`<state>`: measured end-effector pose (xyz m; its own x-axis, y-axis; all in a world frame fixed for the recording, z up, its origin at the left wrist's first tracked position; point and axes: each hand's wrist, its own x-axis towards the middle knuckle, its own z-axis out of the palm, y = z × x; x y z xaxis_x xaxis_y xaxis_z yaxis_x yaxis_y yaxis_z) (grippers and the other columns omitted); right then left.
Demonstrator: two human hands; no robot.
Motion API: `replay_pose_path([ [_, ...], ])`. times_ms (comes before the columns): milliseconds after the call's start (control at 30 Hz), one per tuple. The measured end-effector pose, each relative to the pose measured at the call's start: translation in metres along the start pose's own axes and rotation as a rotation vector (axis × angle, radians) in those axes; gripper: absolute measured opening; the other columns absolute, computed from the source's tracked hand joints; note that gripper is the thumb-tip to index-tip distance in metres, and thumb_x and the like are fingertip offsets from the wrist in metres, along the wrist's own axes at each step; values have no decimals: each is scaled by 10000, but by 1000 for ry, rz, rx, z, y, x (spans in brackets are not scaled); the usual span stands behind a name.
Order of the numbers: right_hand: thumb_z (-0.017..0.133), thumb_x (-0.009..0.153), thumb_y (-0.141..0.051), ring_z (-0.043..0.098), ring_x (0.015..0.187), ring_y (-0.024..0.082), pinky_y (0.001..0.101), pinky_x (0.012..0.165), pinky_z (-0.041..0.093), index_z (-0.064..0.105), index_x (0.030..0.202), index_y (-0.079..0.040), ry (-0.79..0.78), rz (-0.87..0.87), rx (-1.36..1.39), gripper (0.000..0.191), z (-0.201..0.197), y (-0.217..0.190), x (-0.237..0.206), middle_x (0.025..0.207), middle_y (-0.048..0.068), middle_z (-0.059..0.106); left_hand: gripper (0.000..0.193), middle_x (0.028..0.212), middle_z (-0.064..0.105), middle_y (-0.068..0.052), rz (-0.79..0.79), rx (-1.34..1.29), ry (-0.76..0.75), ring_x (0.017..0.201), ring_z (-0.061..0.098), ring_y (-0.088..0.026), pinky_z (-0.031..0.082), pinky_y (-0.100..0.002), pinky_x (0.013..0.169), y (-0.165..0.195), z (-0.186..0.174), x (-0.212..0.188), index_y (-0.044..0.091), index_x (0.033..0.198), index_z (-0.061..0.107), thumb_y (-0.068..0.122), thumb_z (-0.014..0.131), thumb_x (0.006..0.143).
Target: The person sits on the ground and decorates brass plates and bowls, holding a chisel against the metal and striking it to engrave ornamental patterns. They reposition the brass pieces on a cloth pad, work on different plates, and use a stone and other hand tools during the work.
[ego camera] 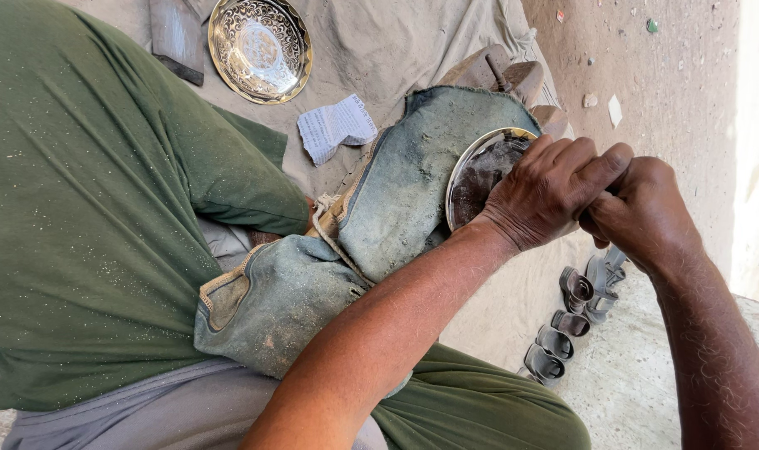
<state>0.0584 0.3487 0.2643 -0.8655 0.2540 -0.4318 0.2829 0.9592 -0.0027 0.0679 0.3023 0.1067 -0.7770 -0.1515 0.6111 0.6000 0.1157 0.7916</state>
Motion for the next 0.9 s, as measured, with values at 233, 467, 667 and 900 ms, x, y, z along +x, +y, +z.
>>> replay_pose_path([
  [233, 682, 985, -107, 629, 466, 215, 360, 413, 511, 676, 762, 81, 2, 10, -31, 292, -1, -4, -1, 589, 177, 658, 812, 981, 511, -35, -3, -63, 29, 887, 593, -217, 473, -423, 795, 2, -5, 1, 160, 1455, 386, 394, 847, 829],
  [467, 652, 1016, -128, 649, 455, 202, 339, 431, 563, 685, 763, 61, 61, -173, -190, 317, 4, -29, -17, 578, 175, 663, 870, 1192, 529, -132, 44, 93, -38, 1110, 574, -290, 460, -454, 958, 17, -72, 20, 117, 1464, 383, 120, 779, 689],
  [667, 650, 1039, -161, 608, 417, 243, 392, 465, 518, 749, 859, 14, 93, -315, -291, 270, 15, -73, -35, 594, 169, 674, 805, 1049, 486, -171, -57, 180, -368, 880, 550, -250, 505, -376, 703, 6, -162, 14, -80, 1468, 343, 143, 721, 793],
  [900, 638, 1050, -201, 616, 429, 234, 393, 455, 524, 766, 937, 10, 79, -284, -318, 271, 13, -95, -38, 621, 162, 691, 252, 803, 554, -77, -348, 55, -700, 619, 548, -144, 515, -298, 486, 13, -206, 2, -60, 1199, 611, 92, 622, 998],
])
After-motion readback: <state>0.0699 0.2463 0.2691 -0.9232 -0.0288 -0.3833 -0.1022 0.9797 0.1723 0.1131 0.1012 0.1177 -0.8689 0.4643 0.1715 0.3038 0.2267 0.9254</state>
